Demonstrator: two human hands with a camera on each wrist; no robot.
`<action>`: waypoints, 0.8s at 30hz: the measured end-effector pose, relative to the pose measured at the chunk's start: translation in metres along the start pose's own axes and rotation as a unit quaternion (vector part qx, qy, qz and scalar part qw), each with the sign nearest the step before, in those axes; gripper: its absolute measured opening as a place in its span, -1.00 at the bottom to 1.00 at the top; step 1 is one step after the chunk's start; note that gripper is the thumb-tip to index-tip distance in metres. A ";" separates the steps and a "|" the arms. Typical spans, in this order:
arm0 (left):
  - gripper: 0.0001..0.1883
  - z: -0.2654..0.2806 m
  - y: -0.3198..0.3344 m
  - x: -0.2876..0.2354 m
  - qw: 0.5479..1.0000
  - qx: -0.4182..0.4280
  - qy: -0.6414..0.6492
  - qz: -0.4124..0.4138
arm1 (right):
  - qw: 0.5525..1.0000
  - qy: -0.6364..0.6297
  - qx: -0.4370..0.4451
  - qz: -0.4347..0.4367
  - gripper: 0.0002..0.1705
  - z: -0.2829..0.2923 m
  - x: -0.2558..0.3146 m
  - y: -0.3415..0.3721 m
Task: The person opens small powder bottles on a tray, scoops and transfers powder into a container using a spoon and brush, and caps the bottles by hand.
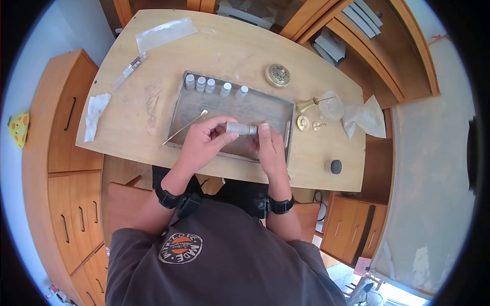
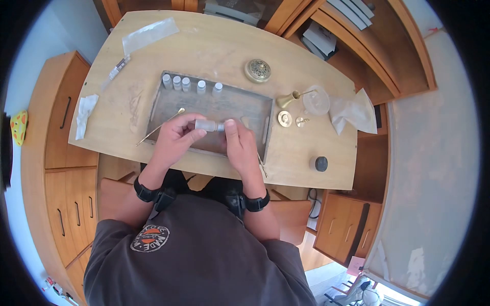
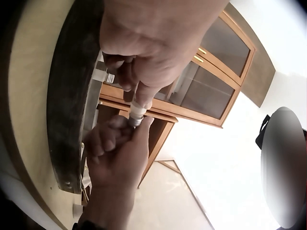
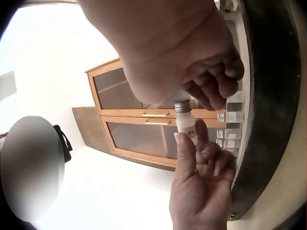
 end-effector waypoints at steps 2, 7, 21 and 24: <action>-0.74 0.000 -0.002 -0.001 1.000 -0.012 0.001 -0.010 | 0.964 -0.174 -0.114 0.163 -0.56 -0.009 0.013 0.002; -0.73 0.001 -0.001 0.001 1.000 -0.004 0.018 -0.006 | 0.988 -0.079 -0.033 0.131 -0.67 0.006 0.008 0.005; -0.70 0.002 0.000 0.005 0.999 -0.002 0.032 -0.016 | 0.993 -0.093 0.005 0.074 -0.78 0.002 0.012 0.006; -0.70 0.001 0.001 0.003 0.999 -0.006 0.044 -0.018 | 0.981 -0.136 -0.030 0.138 -0.80 -0.001 0.018 0.011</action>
Point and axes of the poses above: each hand's wrist, its own y-axis away from the middle knuckle, its own z-axis out of the back of the hand, x = y × z, the point moved 2 cm from there along -y, towards the middle knuckle, and after that the axes turned 9 degrees about -z, right-handed, at the moved point
